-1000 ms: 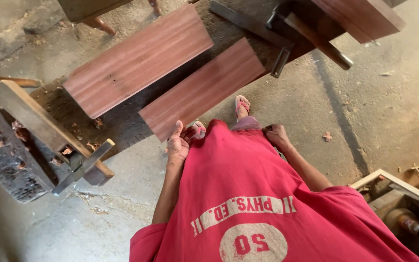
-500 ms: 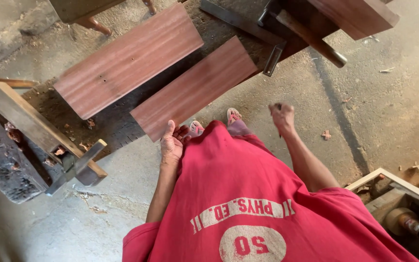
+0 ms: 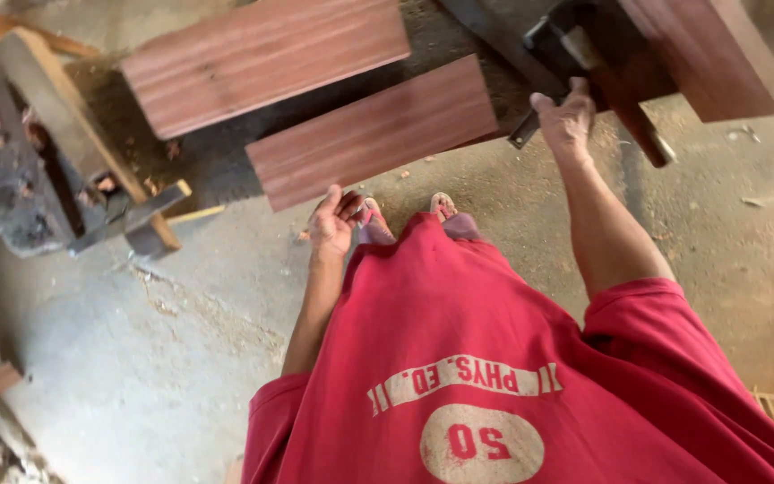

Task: Measuring and marking wooden boards using a square and a pen for furniture construction.

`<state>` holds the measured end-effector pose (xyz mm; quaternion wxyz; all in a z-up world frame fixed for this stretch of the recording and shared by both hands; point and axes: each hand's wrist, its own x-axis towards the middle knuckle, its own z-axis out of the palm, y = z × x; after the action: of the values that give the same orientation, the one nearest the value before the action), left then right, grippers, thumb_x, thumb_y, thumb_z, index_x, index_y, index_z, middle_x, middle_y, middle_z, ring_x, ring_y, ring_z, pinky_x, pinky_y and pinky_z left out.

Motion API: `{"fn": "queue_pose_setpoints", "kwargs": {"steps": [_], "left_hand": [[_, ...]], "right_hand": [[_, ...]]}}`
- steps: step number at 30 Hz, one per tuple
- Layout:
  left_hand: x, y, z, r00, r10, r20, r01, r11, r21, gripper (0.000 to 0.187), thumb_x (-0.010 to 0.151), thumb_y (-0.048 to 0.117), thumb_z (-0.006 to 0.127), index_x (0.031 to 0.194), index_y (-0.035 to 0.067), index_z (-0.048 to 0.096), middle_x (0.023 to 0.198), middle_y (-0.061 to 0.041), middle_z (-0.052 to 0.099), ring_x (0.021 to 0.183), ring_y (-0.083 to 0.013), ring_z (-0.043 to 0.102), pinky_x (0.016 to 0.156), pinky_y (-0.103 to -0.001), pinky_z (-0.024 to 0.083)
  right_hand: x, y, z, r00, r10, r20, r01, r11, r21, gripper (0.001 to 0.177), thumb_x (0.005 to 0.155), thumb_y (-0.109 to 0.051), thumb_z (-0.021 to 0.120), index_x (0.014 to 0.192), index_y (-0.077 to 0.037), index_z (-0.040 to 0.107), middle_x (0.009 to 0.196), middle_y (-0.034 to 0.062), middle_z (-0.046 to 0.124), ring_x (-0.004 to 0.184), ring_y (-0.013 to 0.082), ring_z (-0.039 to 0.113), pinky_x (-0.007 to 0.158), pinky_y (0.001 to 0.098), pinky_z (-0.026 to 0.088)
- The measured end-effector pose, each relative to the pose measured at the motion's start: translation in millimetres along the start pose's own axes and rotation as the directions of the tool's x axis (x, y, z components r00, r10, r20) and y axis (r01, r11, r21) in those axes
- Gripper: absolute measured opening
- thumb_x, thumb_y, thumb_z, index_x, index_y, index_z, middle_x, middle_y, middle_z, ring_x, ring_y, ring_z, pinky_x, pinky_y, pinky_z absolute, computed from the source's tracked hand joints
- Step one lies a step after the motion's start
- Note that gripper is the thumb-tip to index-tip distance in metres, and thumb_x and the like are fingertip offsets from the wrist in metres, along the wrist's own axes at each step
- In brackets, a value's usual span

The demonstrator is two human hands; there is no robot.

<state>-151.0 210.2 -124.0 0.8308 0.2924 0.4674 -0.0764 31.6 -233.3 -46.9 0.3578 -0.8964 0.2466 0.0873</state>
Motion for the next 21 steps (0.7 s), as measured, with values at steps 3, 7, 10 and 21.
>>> {"fn": "queue_pose_setpoints", "kwargs": {"steps": [3, 7, 10, 21], "left_hand": [[-2.1, -12.8, 11.0, 0.992, 0.017, 0.121, -0.012, 0.999, -0.042, 0.032, 0.087, 0.029, 0.081, 0.104, 0.005, 0.069, 0.102, -0.016, 0.077, 0.093, -0.0301, 0.075, 0.073, -0.047, 0.061], [1.4, -22.4, 32.8, 0.996, 0.037, 0.08, -0.032, 0.998, -0.062, 0.031, 0.085, 0.02, 0.082, 0.108, 0.005, 0.067, 0.102, -0.015, 0.076, 0.094, -0.0314, 0.075, 0.073, -0.05, 0.061], [3.6, -24.6, 46.5, 0.997, 0.063, 0.053, -0.057, 0.992, -0.114, 0.033, 0.086, 0.019, 0.082, 0.11, 0.002, 0.066, 0.102, -0.018, 0.076, 0.093, -0.0338, 0.075, 0.074, -0.053, 0.063], [25.8, -39.3, 50.7, 0.98, -0.001, 0.2, 0.021, 0.995, -0.099, 0.037, 0.085, 0.016, 0.084, 0.112, -0.001, 0.066, 0.1, -0.021, 0.076, 0.089, -0.0382, 0.076, 0.07, -0.053, 0.062]], "right_hand": [[-13.0, -19.6, -9.1, 0.997, 0.003, 0.075, -0.004, 1.0, 0.014, 0.078, 0.091, -0.023, 0.082, 0.149, 0.003, 0.037, 0.144, 0.0336, 0.047, 0.133, 0.0444, 0.05, 0.11, 0.0499, 0.045], [-20.4, -34.9, -16.0, 0.99, 0.1, 0.095, -0.098, 0.995, -0.032, 0.072, 0.092, -0.021, 0.081, 0.145, 0.008, 0.041, 0.145, 0.0328, 0.05, 0.135, 0.0408, 0.053, 0.112, 0.0457, 0.049], [5.3, 17.2, 1.0, 0.992, 0.119, 0.049, -0.12, 0.993, 0.021, 0.072, 0.088, -0.016, 0.087, 0.138, 0.011, 0.042, 0.142, 0.0356, 0.046, 0.132, 0.0415, 0.049, 0.108, 0.0455, 0.048], [-77.4, 28.6, -67.7, 0.998, 0.005, 0.06, -0.045, 0.723, 0.689, 0.013, 0.098, 0.0, 0.073, 0.105, 0.009, 0.068, 0.084, 0.0098, 0.067, 0.059, 0.0108, 0.058, 0.051, 0.0261, 0.051]]}}
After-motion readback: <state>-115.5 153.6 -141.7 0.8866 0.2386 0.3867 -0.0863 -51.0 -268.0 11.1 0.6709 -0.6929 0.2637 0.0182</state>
